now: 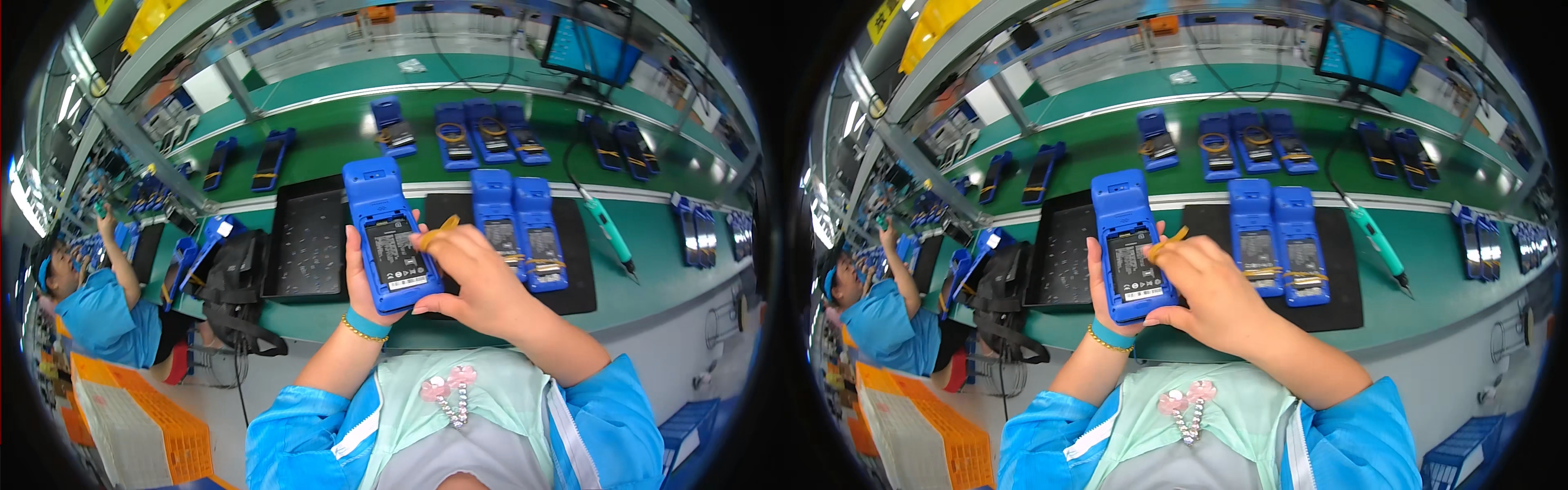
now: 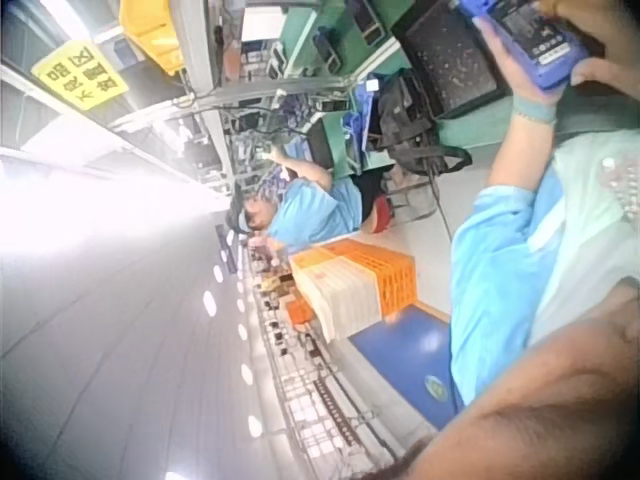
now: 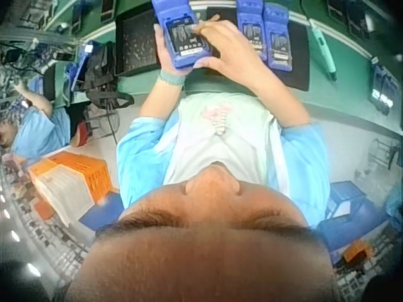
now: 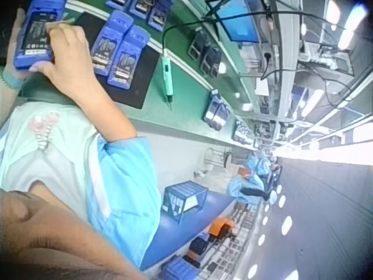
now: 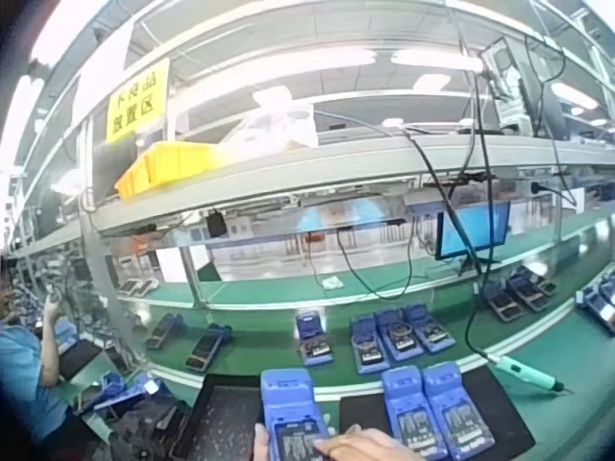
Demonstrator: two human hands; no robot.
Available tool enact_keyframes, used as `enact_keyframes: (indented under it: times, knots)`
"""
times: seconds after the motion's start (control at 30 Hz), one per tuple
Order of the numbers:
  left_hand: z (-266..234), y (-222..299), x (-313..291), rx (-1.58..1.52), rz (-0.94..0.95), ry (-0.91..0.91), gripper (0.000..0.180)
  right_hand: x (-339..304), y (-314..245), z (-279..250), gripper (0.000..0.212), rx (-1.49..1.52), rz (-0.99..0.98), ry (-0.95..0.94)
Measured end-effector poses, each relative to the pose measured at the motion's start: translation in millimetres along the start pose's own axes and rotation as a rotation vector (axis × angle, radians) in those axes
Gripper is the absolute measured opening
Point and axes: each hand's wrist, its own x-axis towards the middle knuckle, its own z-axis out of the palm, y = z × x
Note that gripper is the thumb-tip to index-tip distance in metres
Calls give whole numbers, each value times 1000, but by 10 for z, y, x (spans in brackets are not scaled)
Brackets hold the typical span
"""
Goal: The person assembles electronic handheld devices by screwing together their casing and battery components with an electric screwdriver.
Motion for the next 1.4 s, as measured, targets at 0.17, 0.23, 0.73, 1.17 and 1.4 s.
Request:
enact_keyframes:
  times: [0.17, 0.23, 0.73, 1.17, 1.4]
  knots:
    - [-85, -330, 129, -18, -86, -59, 88, -429, 90, -179, 59, -71, -28, 174]
    - [-127, -467, 183, 19, -118, -94, 91, -575, 164, -204, 55, -86, -38, 234]
    - [-51, -1074, 426, 24, -245, -92, 94, -877, 361, -713, 60, -48, -64, 190]
    - [34, -1299, 507, 188, -74, -79, 54, -1183, 773, -310, 89, 346, 323, 446]
    - [72, -1153, 511, 246, 5, -87, 57, -1132, 856, -232, 80, 387, 289, 426]
